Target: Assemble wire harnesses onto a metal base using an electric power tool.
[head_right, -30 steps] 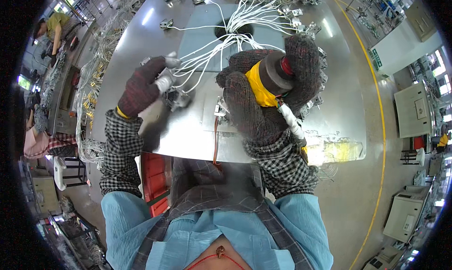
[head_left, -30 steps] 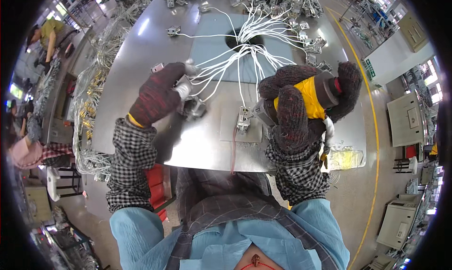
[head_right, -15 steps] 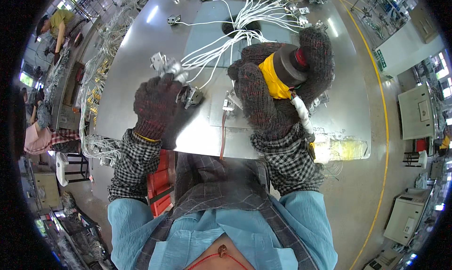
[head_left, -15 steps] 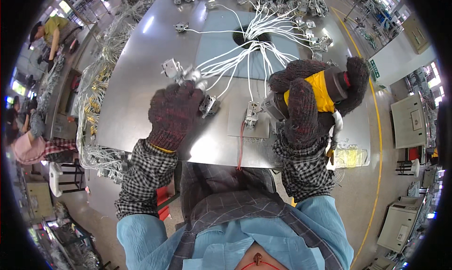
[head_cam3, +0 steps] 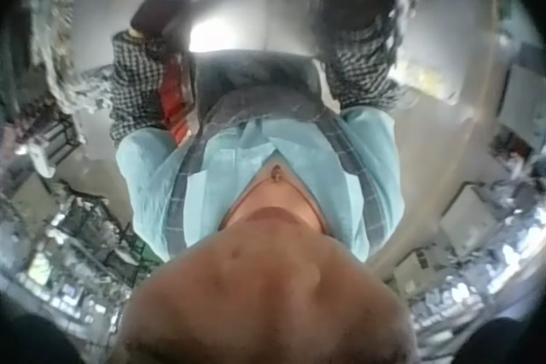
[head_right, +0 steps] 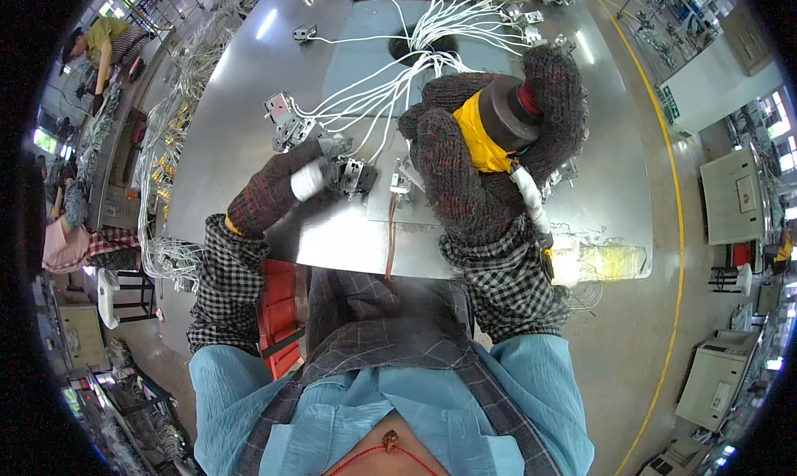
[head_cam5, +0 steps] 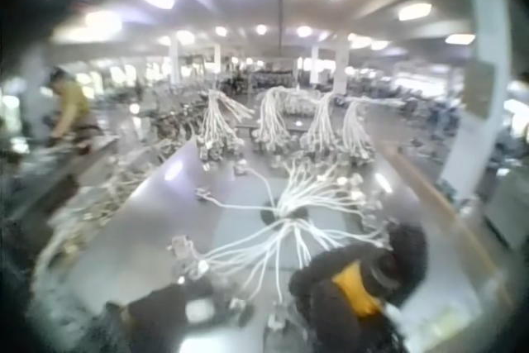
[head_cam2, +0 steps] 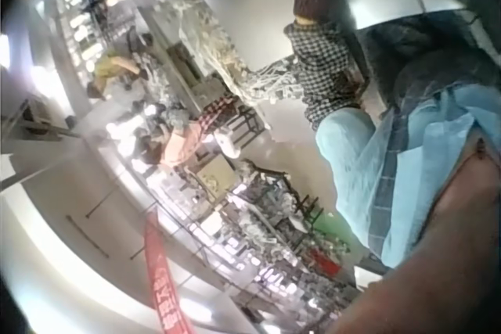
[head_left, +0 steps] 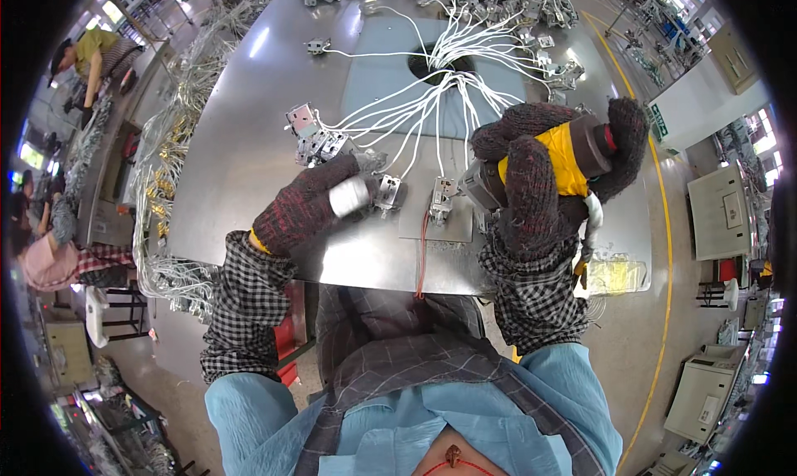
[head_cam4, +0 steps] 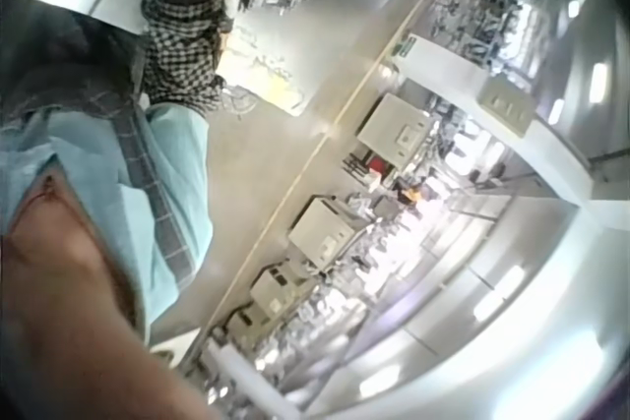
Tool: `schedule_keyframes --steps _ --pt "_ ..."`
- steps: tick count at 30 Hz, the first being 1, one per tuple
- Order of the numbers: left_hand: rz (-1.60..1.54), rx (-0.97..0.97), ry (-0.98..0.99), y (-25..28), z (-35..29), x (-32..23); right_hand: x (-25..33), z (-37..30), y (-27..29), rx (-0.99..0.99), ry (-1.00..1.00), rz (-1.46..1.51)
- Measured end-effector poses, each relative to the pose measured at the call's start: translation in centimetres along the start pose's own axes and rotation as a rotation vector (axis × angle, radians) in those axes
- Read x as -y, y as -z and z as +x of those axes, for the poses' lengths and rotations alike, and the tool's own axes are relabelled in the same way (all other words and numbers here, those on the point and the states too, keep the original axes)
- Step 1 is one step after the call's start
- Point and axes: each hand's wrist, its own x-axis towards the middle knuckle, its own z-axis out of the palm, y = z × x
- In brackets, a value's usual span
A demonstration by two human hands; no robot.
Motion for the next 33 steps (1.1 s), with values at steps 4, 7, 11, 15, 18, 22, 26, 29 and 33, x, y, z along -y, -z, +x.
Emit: schedule_keyframes --steps 4,7,11,15,18,22,26,29,33 --pt "-0.325 -0.02 0.431 -0.6 1.0 -2.6 0.4 0.2 0.2 0.035 0.064 -0.126" --pt "-0.238 -0.112 0.267 0.4 1.3 -1.7 0.4 0.3 0.0 0.051 0.063 -0.143" --pt "-0.554 -0.203 0.234 0.1 2.6 -4.5 0.4 0.2 0.0 0.097 0.023 -0.155" --pt "0.118 -0.177 0.19 -3.6 3.0 -6.3 0.2 0.1 0.3 0.111 -0.021 -0.15" --pt "0.307 -0.219 0.085 -5.1 3.3 -5.5 0.2 -0.2 0.3 0.057 -0.103 -0.014" --pt "0.562 -0.04 0.204 -5.1 4.3 -7.1 -1.1 -0.3 1.5 -0.039 -0.21 0.176" --pt "0.331 -0.069 0.181 -4.0 4.5 -7.1 -1.2 2.4 2.0 -0.038 0.301 -0.132" --pt "0.147 -0.184 -0.013 -4.7 6.5 -6.9 1.1 3.2 1.5 -0.086 0.146 0.05" --pt "0.201 -0.257 0.039 -5.3 5.7 -4.0 1.2 2.5 0.8 -0.168 0.06 0.024"
